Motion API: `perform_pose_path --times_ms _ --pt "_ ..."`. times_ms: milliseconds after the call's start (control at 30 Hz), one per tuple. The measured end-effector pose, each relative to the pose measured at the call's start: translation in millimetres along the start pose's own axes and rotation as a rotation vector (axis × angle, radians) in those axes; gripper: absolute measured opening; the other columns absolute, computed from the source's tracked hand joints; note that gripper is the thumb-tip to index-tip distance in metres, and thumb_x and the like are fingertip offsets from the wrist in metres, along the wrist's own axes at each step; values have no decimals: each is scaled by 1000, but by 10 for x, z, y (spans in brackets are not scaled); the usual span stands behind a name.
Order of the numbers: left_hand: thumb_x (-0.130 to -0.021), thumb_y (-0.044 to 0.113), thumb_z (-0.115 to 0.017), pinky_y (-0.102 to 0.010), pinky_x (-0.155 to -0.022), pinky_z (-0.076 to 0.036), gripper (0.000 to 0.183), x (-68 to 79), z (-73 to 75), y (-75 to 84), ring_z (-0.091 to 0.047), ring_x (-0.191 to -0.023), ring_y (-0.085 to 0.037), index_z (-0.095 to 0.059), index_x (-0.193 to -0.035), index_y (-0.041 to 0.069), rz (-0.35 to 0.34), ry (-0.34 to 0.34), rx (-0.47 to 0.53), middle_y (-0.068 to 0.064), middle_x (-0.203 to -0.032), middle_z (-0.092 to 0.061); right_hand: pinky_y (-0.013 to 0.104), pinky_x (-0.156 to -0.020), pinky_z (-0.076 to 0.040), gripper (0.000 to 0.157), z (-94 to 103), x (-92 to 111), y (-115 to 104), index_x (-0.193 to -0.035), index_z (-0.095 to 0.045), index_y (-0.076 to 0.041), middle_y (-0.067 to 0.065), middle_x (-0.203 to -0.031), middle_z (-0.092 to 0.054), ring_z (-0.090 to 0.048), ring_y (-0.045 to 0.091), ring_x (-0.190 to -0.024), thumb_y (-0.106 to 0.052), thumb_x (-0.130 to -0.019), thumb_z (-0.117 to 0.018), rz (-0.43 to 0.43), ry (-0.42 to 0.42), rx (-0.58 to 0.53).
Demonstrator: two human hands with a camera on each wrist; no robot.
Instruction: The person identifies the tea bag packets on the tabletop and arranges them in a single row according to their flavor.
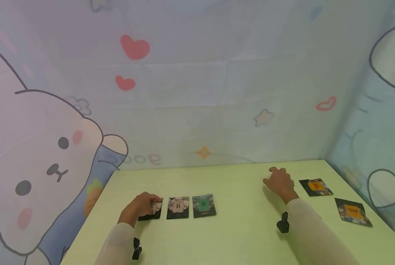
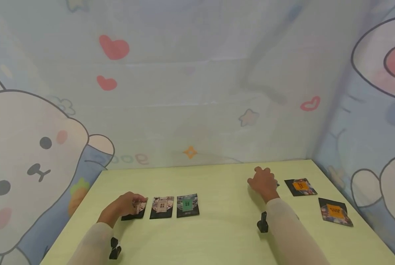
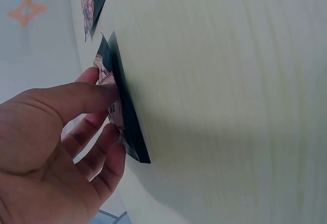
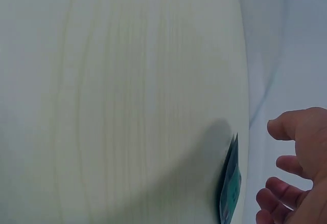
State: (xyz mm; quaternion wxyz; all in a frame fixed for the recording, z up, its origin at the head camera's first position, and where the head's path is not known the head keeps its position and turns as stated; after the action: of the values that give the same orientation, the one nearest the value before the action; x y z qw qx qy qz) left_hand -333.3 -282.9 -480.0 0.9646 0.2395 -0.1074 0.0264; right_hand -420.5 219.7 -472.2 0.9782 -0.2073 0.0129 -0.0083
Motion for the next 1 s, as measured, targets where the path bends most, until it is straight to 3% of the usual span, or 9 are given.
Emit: perform_pose_path --times_ms 200,400,767,1000 --pt "-81 -11 -73 -38 -83 -50 51 -14 -6 -17 -58 -101 -21 -76 -121 20 18 1 -6 -16 -135 -65 67 -90 -47 64 38 -76 254 -148 -41 6 42 -137 -41 -50 61 -116 -30 -98 -55 -43 -63 13" --pt "-82 -11 -72 -37 -81 -49 51 -34 -13 -18 -57 -101 -21 -76 -122 21 10 -5 -2 -16 -136 -65 69 -90 -43 59 25 -98 340 -143 -46 8 43 -133 -42 -48 63 -115 -28 -97 -50 -63 -113 -7" --pt "-80 -13 -72 -47 -93 -54 51 34 -7 26 -60 -124 -35 -77 -119 19 -19 13 6 -19 -138 -63 63 -84 -49 64 -87 -84 433 -135 -51 13 41 -118 -49 -56 56 -101 -36 -95 -57 -91 -105 56" --pt "-80 -13 -72 -48 -93 -53 50 66 23 38 -60 -124 -36 -76 -119 18 -30 21 9 -19 -137 -63 63 -84 -49 63 -55 -75 376 -132 -52 14 39 -114 -50 -56 55 -101 -36 -95 -59 -61 -76 75"
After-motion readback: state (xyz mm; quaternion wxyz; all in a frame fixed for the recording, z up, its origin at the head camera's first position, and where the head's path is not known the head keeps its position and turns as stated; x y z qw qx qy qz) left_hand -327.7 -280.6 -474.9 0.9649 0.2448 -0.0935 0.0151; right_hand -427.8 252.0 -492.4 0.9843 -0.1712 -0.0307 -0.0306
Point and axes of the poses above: each hand's wrist, its own x-axis away from the middle knuckle, its own z-axis out of the back of the hand, y = z × x, the point moved 4 cm from there along -x, towards the middle knuckle
